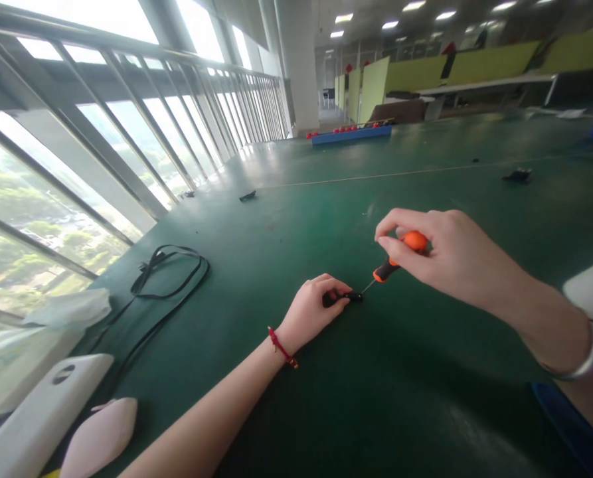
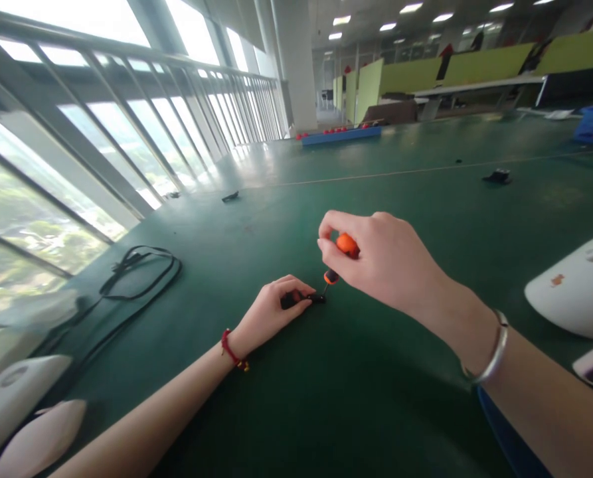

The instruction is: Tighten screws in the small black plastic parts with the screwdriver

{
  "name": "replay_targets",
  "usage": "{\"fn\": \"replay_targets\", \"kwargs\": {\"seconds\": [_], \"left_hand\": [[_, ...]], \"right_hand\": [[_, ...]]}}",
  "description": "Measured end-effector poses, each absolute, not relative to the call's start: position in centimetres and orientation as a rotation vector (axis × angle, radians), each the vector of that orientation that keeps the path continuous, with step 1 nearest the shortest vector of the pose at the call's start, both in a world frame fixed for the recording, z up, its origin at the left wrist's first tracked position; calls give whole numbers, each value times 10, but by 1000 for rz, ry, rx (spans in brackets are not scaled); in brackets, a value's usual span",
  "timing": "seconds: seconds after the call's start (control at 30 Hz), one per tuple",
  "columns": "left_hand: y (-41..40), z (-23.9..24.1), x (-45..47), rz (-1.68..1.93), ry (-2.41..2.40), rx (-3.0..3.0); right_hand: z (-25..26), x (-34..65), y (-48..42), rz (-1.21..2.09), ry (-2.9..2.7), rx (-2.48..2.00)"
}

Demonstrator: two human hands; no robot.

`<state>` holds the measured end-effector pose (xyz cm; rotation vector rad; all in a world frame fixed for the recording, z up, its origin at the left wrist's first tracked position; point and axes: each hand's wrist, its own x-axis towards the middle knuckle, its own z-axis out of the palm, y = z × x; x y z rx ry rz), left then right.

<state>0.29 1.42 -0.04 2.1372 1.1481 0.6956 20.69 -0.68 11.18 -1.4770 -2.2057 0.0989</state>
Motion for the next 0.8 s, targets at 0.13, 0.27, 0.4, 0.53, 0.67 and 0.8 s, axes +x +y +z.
{"fn": "replay_targets", "kwargs": {"seconds": [0.13,0.27,0.4,0.53,0.67,0.8], "left_hand": [[14,0,2,685,1125,2133],[15,0,2,678,1115,2139],[16,0,2,669,1122,2152],[16,0,2,662,1114,2151],[16,0,2,673,1104,2156],[16,-1,1,694,1092,2159]], "right_hand": [[110,209,-5,135,-2202,-1445],[111,211,-4,204,-2214,-1452],[113,211,-5,135,-2194,-1440],[113,211,-5,91,-2218,-1449],[112,211,-5,139,-2178,-1428],[110,212,-6,117,-2186,-1452]]}}
